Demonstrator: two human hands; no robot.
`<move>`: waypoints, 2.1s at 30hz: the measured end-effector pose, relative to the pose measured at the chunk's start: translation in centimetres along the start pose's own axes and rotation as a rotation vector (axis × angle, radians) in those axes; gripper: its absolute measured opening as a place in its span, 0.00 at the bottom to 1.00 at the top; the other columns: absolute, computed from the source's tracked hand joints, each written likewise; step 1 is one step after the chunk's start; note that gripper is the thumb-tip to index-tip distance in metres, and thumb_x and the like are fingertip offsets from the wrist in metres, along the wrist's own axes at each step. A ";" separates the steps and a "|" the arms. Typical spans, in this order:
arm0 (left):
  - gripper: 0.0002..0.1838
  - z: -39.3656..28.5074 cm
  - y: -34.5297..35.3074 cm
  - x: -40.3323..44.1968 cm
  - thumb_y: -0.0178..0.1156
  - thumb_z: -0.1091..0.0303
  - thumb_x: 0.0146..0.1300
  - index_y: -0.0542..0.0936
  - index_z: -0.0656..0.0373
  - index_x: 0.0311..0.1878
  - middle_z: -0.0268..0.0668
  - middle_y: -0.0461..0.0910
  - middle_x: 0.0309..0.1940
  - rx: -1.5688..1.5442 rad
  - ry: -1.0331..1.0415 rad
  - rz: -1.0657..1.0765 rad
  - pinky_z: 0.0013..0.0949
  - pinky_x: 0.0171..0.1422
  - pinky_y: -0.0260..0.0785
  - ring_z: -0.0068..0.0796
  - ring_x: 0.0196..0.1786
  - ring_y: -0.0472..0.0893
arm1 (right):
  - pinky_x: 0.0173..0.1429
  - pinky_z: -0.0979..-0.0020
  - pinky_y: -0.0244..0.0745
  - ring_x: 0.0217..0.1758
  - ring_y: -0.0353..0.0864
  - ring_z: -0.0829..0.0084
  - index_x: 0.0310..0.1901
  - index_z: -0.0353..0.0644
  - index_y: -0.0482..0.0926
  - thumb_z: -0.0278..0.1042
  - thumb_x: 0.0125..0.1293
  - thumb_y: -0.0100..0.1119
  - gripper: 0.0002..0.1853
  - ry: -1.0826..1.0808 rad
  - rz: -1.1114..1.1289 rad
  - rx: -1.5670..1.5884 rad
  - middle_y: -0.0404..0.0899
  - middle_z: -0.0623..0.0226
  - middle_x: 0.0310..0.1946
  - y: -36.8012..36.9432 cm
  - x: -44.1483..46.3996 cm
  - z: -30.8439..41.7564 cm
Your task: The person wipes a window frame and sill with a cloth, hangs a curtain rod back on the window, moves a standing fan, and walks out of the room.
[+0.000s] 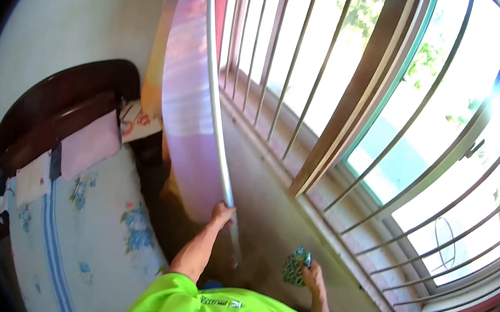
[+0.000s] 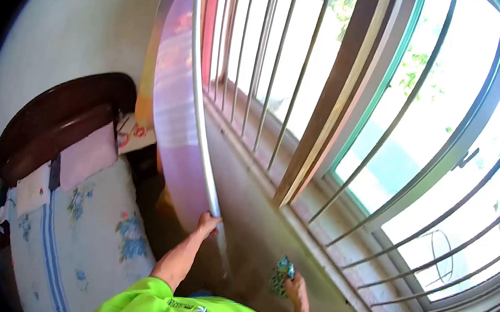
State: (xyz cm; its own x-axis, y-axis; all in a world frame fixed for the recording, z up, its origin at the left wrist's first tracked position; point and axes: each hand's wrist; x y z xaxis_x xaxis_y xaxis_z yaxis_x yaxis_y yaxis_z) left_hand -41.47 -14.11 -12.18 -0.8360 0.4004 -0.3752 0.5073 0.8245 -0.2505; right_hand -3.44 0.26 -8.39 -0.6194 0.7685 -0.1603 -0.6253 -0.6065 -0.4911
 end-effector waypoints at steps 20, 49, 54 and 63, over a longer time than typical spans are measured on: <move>0.15 -3.8 -3.8 16.0 0.69 0.66 0.60 0.80 0.72 0.39 0.44 0.83 0.34 -0.077 0.052 0.729 0.36 0.25 0.81 0.35 0.27 0.84 | 0.49 0.72 0.75 0.45 0.78 0.78 0.54 0.38 0.78 0.29 0.65 0.64 0.16 -0.542 -1.227 0.202 0.83 0.69 0.43 -6.7 8.9 38.1; 0.14 -4.1 -6.0 20.4 0.68 0.69 0.62 0.79 0.72 0.43 0.43 0.82 0.34 -0.095 0.030 0.955 0.34 0.29 0.81 0.36 0.27 0.84 | 0.56 0.48 0.76 0.53 0.81 0.51 0.48 0.44 0.80 0.42 0.67 0.52 0.15 -0.879 -1.897 -1.063 0.80 0.53 0.50 -27.0 19.1 77.9; 0.17 -9.5 -11.1 19.9 0.71 0.64 0.61 0.80 0.69 0.43 0.43 0.83 0.34 -0.021 0.015 1.202 0.32 0.31 0.81 0.34 0.28 0.85 | 0.56 0.51 0.77 0.51 0.81 0.51 0.44 0.42 0.81 0.40 0.65 0.53 0.14 -0.809 -1.756 -1.025 0.80 0.51 0.49 -21.8 22.9 82.6; 0.21 -8.8 -14.3 23.7 0.73 0.54 0.58 0.83 0.65 0.39 0.39 0.84 0.30 0.178 0.081 1.391 0.31 0.33 0.79 0.28 0.29 0.84 | 0.58 0.49 0.74 0.54 0.76 0.51 0.50 0.45 0.80 0.41 0.64 0.55 0.16 -0.893 -1.667 -1.212 0.78 0.52 0.48 -10.7 34.3 89.8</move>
State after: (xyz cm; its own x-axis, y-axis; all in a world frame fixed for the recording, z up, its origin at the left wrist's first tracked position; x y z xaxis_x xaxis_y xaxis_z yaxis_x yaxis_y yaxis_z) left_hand -70.38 -12.85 -9.68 0.3591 0.8628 -0.3558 0.9328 -0.3190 0.1679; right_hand -60.58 14.79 68.30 -0.2183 -0.1731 0.9604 -0.3722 0.9245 0.0820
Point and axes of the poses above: each hand's wrist, its own x-axis towards the middle knuckle, its own y-axis out of the palm, z = x × y
